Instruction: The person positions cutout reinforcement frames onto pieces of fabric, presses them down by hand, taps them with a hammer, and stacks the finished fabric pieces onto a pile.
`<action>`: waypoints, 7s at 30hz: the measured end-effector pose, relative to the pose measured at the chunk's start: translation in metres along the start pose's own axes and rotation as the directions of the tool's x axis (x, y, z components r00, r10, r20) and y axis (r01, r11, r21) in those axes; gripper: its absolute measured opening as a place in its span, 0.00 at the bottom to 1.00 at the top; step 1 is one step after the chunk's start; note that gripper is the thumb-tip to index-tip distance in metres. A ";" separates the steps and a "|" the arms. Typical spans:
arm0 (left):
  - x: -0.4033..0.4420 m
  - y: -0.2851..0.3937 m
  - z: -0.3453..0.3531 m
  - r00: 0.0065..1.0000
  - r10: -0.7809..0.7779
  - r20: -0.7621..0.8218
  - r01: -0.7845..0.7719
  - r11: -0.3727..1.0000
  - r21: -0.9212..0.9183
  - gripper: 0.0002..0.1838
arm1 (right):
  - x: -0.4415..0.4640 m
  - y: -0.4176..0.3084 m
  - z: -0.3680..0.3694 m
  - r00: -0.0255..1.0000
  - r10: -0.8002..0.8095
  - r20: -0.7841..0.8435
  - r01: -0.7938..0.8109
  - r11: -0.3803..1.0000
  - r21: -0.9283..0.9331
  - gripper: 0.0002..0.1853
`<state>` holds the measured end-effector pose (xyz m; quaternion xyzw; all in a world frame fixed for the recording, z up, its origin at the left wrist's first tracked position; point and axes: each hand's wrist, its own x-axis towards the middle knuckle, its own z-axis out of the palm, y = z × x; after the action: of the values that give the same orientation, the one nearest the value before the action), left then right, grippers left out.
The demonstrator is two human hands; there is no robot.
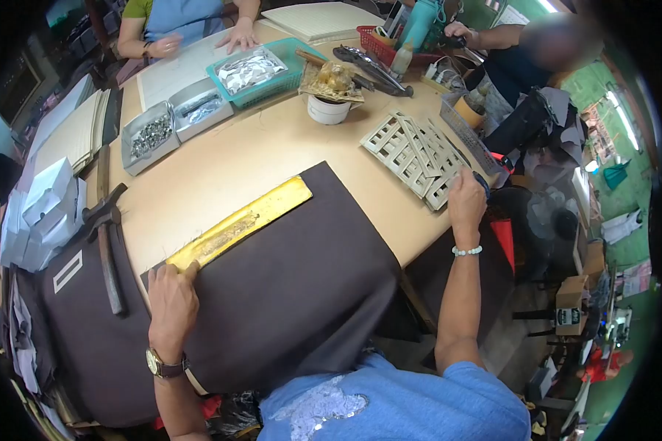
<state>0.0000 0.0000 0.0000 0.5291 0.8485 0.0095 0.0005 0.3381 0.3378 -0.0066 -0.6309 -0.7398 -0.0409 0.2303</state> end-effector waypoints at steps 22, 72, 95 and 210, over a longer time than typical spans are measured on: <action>0.031 -0.057 0.016 0.993 0.096 0.075 -0.019 0.729 -0.684 0.10 | -0.105 -0.182 0.011 0.540 -0.656 0.527 -0.323 0.417 0.850 0.23; 0.018 -0.033 0.009 1.000 0.017 0.017 -0.006 0.848 -0.531 0.17 | -0.128 -0.193 0.033 0.724 -0.684 0.089 0.537 0.639 0.550 0.03; -0.040 0.012 0.039 0.982 0.079 -0.170 -0.099 0.988 -0.116 0.30 | -0.200 -0.221 0.031 0.500 -0.862 0.085 0.689 0.455 0.564 0.26; -0.071 -0.327 0.063 0.468 -0.845 -0.258 0.769 0.533 -0.352 0.39 | -0.264 -0.453 0.067 0.515 -0.822 0.242 -0.218 0.148 0.965 0.18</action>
<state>-0.2619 -0.2065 -0.0690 0.0463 0.9726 0.1947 -0.1183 -0.0870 0.0295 -0.0658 -0.0928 -0.7383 0.6377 0.1989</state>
